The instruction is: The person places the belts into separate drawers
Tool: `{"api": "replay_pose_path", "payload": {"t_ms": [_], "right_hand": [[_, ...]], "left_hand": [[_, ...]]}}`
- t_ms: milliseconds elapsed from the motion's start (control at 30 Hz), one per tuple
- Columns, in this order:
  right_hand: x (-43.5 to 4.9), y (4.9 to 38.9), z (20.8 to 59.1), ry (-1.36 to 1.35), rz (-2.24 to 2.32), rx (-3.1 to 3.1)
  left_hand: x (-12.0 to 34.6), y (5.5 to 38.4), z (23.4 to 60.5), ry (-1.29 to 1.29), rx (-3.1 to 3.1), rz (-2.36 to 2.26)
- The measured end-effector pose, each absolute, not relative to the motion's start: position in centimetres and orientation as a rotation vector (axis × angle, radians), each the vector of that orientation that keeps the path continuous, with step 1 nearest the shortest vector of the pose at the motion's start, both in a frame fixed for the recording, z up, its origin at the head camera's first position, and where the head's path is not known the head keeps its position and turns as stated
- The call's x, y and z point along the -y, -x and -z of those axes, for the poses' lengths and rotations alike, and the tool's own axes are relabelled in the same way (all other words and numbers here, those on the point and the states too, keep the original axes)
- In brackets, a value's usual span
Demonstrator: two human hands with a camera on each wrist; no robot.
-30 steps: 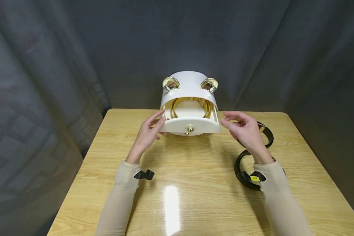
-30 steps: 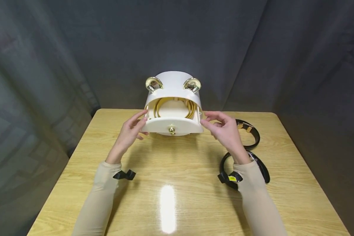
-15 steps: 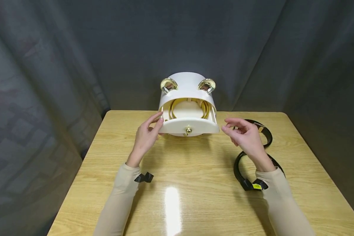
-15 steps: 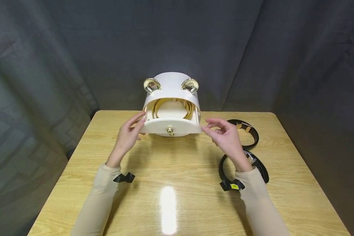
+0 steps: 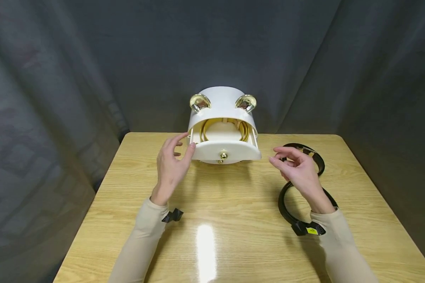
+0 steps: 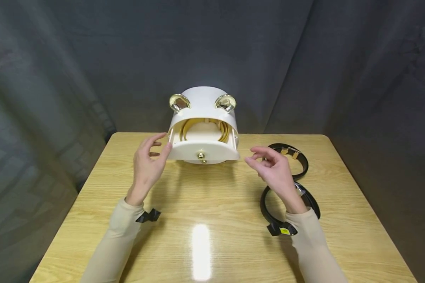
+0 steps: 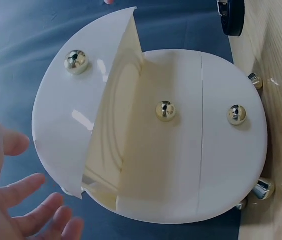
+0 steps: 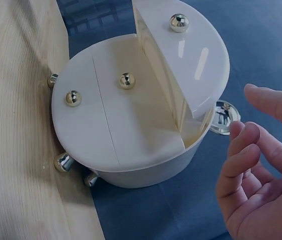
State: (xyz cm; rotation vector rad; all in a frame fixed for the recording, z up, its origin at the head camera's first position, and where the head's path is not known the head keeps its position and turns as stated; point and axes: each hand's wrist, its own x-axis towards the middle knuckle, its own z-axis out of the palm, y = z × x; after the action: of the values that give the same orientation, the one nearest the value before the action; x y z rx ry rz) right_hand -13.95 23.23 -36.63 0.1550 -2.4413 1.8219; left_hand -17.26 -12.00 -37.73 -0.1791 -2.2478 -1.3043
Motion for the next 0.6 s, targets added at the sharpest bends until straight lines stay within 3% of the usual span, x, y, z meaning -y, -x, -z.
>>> {"api": "replay_pose_path", "payload": {"t_ms": [600], "right_hand": [[-24.8,12.9,37.5,-0.151,-1.850,2.387]], "left_hand": [[10.3,16.3,37.3,0.386,2.003,1.012]]}}
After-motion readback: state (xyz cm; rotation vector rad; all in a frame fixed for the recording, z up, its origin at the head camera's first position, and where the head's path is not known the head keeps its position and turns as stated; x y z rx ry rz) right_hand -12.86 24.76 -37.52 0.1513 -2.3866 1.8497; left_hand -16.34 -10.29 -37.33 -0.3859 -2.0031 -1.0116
